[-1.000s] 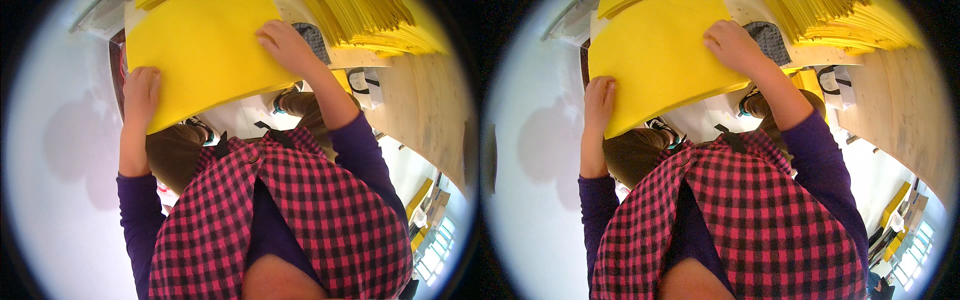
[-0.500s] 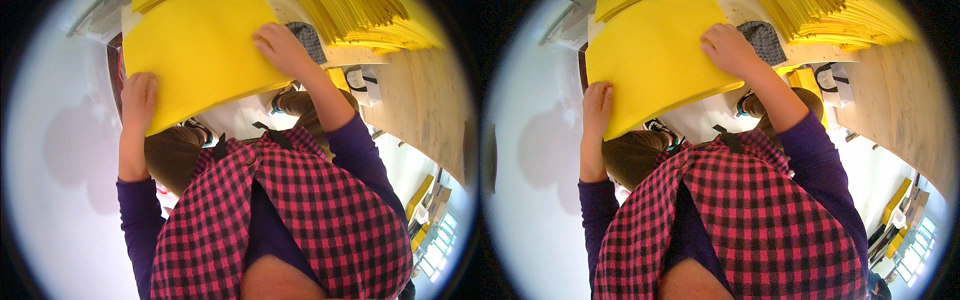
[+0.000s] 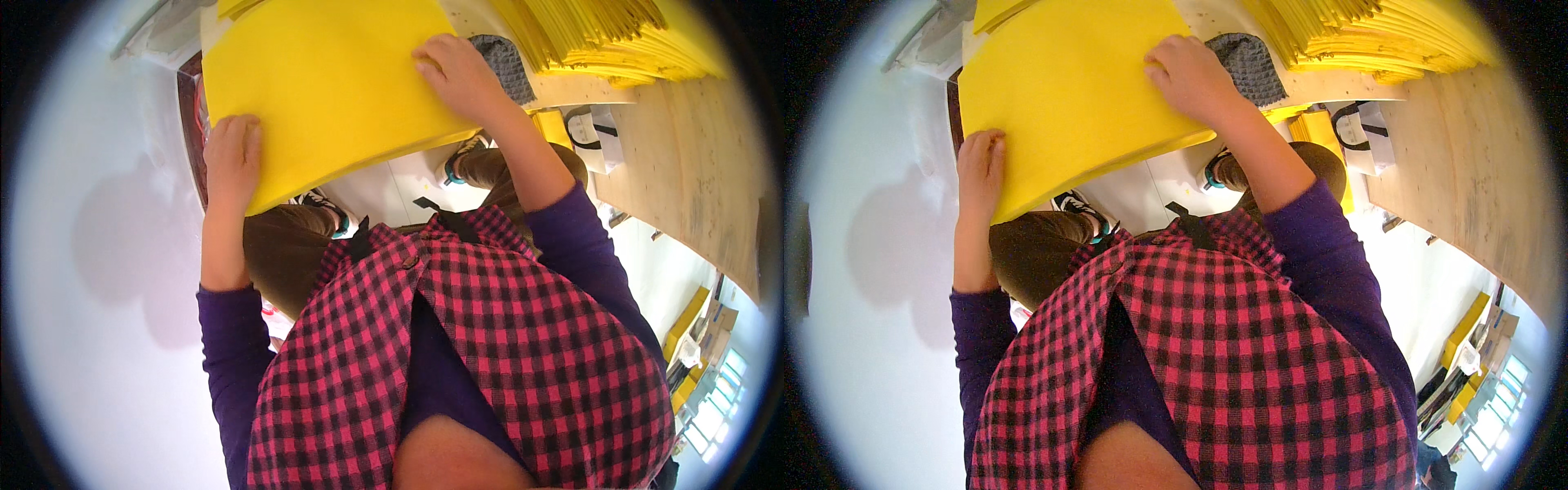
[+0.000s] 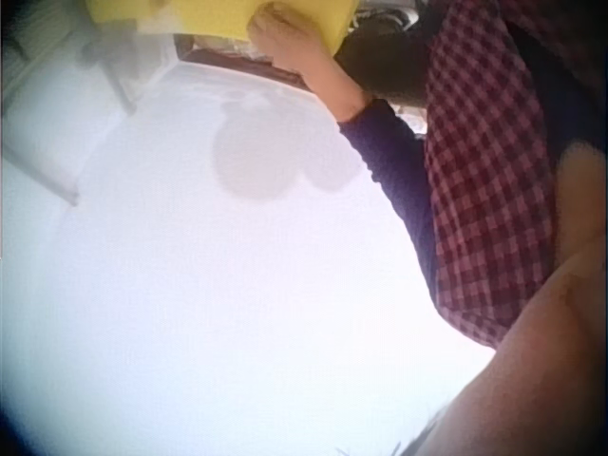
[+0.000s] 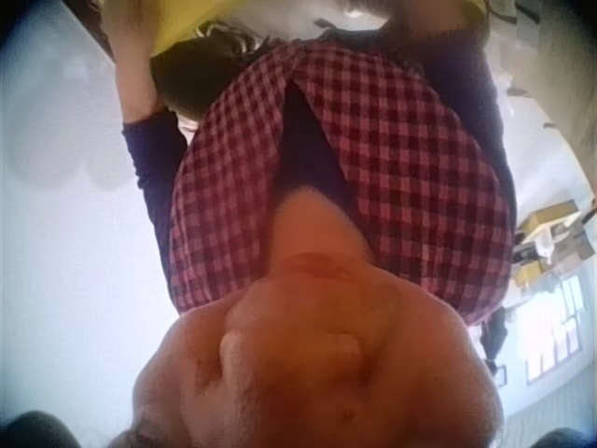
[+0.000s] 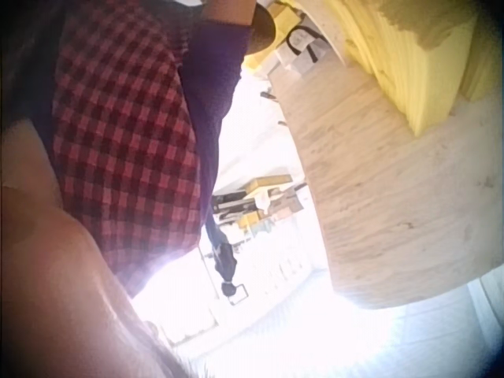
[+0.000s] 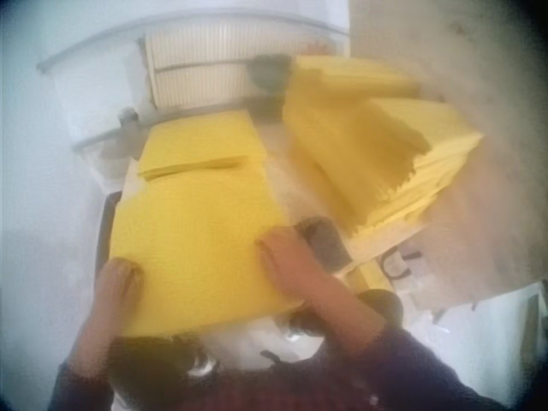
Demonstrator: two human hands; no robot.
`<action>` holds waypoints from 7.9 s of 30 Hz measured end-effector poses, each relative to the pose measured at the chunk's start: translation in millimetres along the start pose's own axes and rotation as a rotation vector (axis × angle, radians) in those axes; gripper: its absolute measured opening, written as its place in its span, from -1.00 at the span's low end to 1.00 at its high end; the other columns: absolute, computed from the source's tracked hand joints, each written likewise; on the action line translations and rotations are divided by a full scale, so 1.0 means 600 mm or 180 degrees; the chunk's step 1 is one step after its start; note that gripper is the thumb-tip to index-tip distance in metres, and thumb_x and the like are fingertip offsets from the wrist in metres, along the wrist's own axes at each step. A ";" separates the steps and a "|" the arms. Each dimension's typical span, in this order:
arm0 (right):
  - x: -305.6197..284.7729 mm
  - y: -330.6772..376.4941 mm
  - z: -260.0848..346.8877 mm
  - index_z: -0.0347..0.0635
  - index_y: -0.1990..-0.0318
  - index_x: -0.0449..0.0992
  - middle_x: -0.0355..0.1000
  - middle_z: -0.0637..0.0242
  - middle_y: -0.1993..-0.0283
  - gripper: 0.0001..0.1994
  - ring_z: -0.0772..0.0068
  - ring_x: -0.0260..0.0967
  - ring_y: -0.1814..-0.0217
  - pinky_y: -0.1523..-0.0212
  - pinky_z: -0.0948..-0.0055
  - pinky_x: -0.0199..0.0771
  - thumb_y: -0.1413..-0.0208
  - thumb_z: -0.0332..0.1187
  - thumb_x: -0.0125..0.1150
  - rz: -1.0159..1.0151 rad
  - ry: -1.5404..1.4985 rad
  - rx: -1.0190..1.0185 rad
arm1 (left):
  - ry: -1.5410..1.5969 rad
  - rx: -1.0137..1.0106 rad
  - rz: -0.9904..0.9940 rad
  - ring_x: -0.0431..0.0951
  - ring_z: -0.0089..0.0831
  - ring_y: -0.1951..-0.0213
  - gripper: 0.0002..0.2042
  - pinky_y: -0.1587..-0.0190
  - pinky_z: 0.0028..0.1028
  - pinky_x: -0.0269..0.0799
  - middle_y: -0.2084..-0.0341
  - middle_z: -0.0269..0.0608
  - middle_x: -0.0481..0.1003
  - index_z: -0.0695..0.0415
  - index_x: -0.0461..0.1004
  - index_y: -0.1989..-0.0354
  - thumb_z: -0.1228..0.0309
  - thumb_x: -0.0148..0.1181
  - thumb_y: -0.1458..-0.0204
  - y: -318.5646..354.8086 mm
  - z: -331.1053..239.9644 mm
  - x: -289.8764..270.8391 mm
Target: The person folds multiple yellow foam sheets in half on a workbench, aligns the edges, and stacks the folded pieces. The person repeats this process for several sheets, maintaining a neat stack.
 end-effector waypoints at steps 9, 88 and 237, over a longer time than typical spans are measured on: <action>-0.022 0.020 0.015 -0.25 0.22 0.54 0.45 0.09 0.15 -0.74 0.00 0.34 0.03 -0.06 0.17 0.31 -0.11 -0.26 0.06 0.0031 -0.0008 0.0041 | 0.0233 -0.0258 -0.0018 0.46 -0.03 0.15 -0.86 0.10 -0.20 0.35 0.28 -0.04 0.48 0.22 0.47 0.26 0.44 0.03 -0.11 0.014 0.017 -0.021; -0.089 0.127 -0.037 -0.17 0.09 0.52 0.42 0.19 -0.06 -0.77 0.16 0.32 -0.14 -0.17 0.32 0.27 -0.09 -0.37 0.18 -0.0374 -0.0739 0.0866 | 0.0004 0.0154 0.0161 0.50 -0.16 0.04 -0.83 -0.04 -0.25 0.34 0.16 -0.14 0.56 0.17 0.59 0.26 0.46 0.25 0.07 0.071 0.024 -0.024; -0.051 0.108 -0.124 -0.20 0.10 0.54 0.53 0.28 0.25 -0.78 0.45 0.45 0.24 0.16 0.48 0.44 -0.10 -0.39 0.16 -0.1065 -0.1943 0.1910 | 0.0277 -0.0059 -0.0139 0.32 -0.11 -0.19 -0.71 -0.30 -0.13 0.07 -0.06 -0.09 0.43 0.19 0.50 0.07 0.49 0.20 0.01 0.095 -0.012 -0.025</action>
Point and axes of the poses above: each hand's wrist, its own y-axis away from the middle knuckle, its own x-axis out of the palm, z = x × y, the point moved 10 cm from there along -y, towards the middle knuckle
